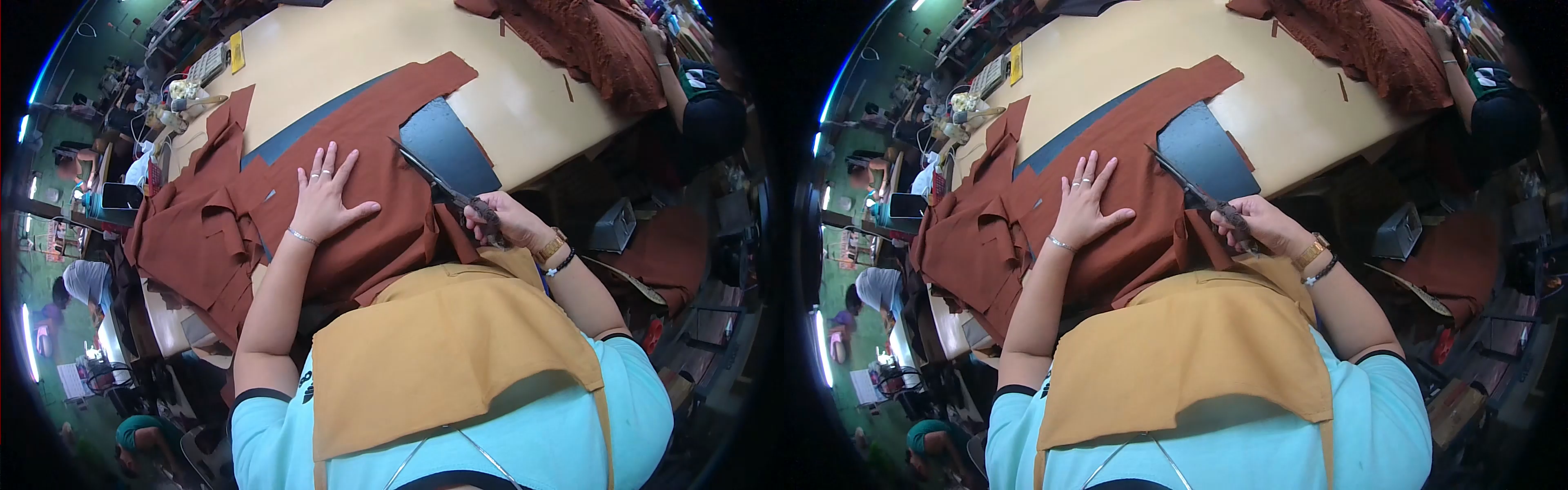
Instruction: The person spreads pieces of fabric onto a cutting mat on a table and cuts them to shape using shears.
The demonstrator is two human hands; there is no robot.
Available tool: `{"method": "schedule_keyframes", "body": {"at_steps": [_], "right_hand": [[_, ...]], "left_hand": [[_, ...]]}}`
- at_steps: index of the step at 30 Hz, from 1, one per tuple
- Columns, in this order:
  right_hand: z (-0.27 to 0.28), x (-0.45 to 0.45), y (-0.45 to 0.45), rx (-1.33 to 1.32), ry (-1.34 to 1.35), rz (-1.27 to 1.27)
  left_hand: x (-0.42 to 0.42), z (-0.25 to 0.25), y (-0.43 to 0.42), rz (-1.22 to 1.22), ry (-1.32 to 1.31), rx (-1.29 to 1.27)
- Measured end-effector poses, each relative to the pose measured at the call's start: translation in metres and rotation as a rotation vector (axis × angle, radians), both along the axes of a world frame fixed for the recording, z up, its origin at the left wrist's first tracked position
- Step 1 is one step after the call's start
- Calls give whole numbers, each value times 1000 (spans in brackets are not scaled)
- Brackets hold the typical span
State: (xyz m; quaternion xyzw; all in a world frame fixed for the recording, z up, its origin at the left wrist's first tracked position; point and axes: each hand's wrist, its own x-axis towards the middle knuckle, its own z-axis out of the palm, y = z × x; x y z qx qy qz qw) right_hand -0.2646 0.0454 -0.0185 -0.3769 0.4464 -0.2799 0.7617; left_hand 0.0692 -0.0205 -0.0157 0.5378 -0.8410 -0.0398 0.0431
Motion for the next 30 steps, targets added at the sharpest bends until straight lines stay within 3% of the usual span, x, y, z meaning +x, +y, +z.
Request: {"method": "schedule_keyframes", "body": {"at_steps": [30], "right_hand": [[7,-2,-3,2,-2,48]], "left_hand": [[16,6,-14,-47,-11,39]]}}
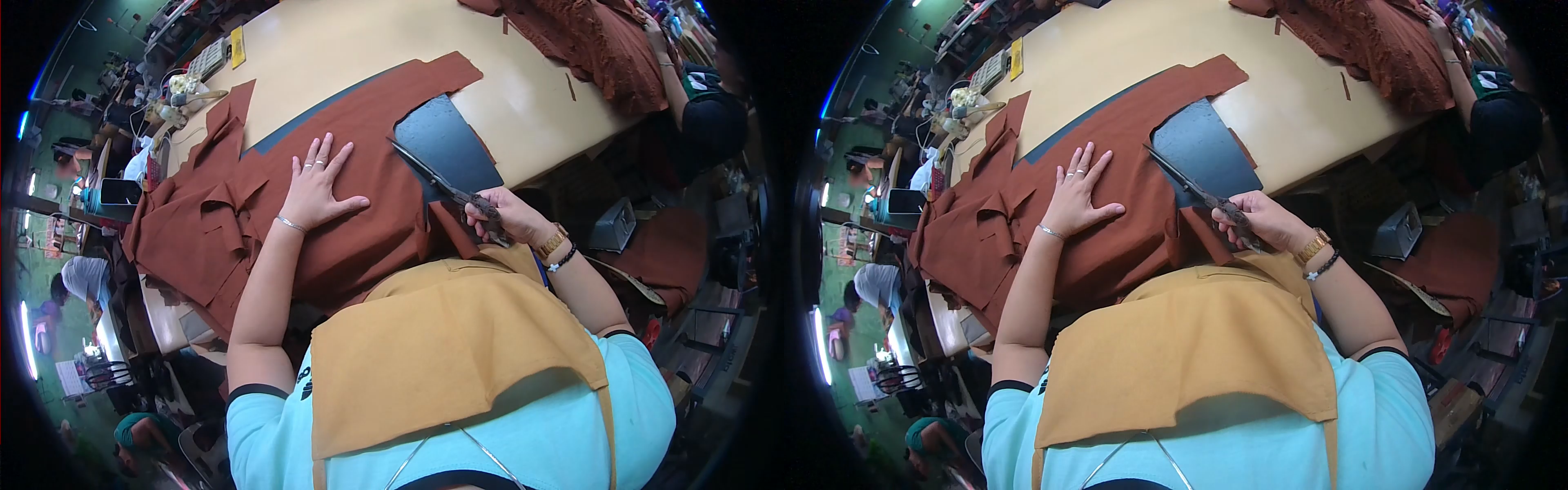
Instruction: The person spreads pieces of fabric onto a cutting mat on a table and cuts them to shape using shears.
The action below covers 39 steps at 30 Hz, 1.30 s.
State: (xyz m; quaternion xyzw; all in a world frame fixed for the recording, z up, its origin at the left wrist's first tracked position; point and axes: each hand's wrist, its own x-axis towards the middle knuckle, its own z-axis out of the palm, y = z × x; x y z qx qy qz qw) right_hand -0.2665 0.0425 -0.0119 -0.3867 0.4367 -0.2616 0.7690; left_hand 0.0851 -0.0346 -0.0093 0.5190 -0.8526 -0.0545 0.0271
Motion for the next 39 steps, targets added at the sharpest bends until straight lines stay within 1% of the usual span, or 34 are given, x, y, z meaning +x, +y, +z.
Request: {"method": "schedule_keyframes", "body": {"at_steps": [4,7,10,16,19,22,28,31,34,37,39], "right_hand": [[-2,0,3,-33,-7,2],[-5,0,7,-40,-29,-26],[-9,-3,7,-45,-30,-13],[-3,-5,6,27,-45,-21],[-7,-15,6,26,-75,37],[-4,-16,11,-11,-69,39],[-6,-13,13,5,-42,8],[-10,-15,12,-3,-50,36],[-4,-13,13,-8,-9,49],[-8,-7,19,-64,-30,-24],[-6,-5,21,-75,-26,-10]], "left_hand": [[1,-3,2,22,0,-15],[-2,1,9,84,-24,5],[-3,-5,14,78,15,-36],[-7,-6,23,76,12,-48],[-8,-6,26,72,7,-54],[-11,-4,32,60,2,-47],[-19,2,44,49,-23,-21],[-21,2,46,57,-19,-25],[-24,0,49,74,-3,-30],[-26,0,53,106,0,-22],[-30,0,56,147,-3,-13]]}}
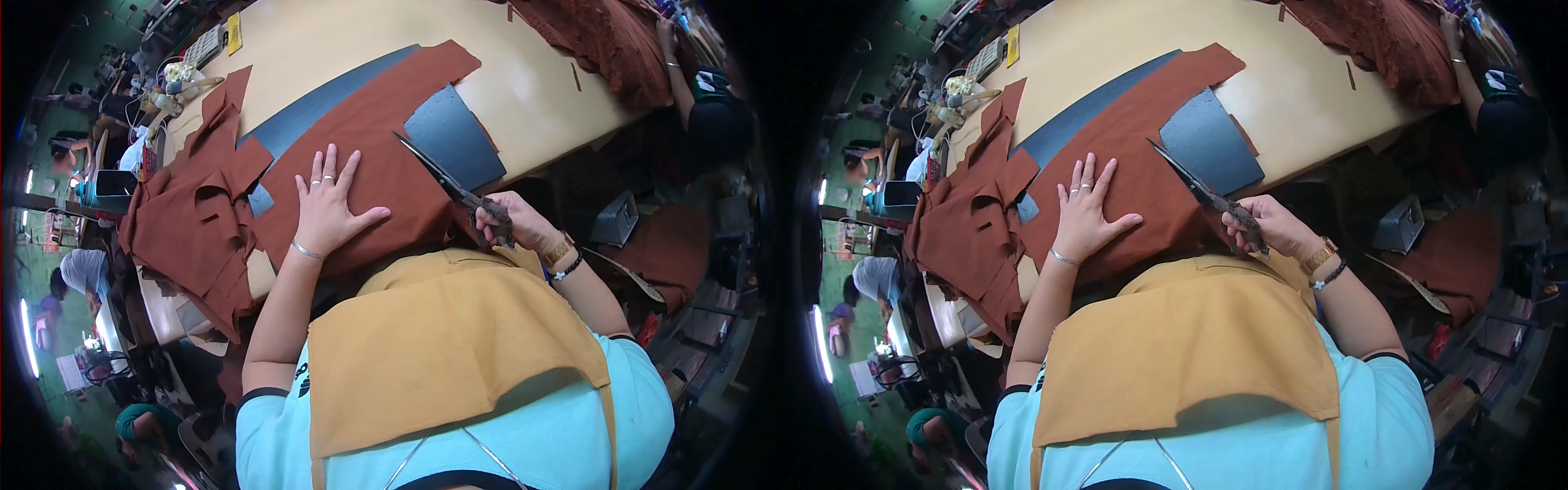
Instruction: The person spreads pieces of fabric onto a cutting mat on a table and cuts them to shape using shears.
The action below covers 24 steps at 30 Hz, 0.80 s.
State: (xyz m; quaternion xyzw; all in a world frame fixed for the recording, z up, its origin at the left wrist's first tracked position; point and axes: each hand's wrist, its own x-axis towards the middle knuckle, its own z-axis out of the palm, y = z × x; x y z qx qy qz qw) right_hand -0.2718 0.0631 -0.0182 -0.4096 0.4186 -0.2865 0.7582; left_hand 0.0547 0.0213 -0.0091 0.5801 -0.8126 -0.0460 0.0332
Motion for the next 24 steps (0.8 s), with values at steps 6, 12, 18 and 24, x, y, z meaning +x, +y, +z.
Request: {"method": "schedule_keyframes", "body": {"at_steps": [6,12,18,24], "right_hand": [[-1,5,-4,18,47,11],[-6,6,0,-6,-10,-26],[-8,0,-3,38,-21,-8],[-9,4,-7,36,8,1]], "left_hand": [[-13,-4,11,54,31,-16],[-25,4,13,161,33,103],[2,10,-79,-265,-48,-110],[8,-4,-99,-330,-5,-14]]}}
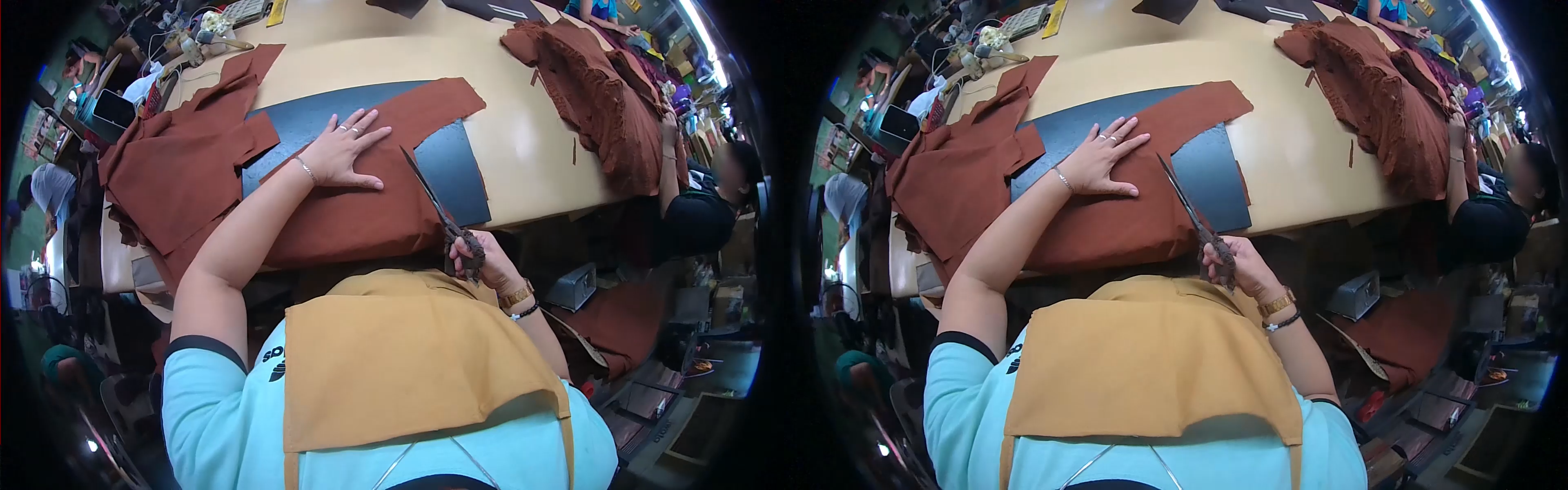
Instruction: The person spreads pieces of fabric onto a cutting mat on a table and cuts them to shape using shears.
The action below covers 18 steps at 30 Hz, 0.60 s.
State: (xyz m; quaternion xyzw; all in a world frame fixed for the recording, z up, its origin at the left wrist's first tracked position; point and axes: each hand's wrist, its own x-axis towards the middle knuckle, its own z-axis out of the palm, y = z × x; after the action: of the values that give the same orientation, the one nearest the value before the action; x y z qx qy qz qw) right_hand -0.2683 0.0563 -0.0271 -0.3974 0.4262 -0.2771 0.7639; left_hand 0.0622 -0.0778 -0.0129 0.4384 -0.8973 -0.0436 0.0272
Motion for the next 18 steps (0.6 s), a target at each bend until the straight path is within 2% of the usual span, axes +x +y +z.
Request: {"method": "schedule_keyframes", "body": {"at_steps": [18], "right_hand": [[2,4,4,-2,-72,-36]], "left_hand": [[-13,-13,40,264,53,-36]]}}
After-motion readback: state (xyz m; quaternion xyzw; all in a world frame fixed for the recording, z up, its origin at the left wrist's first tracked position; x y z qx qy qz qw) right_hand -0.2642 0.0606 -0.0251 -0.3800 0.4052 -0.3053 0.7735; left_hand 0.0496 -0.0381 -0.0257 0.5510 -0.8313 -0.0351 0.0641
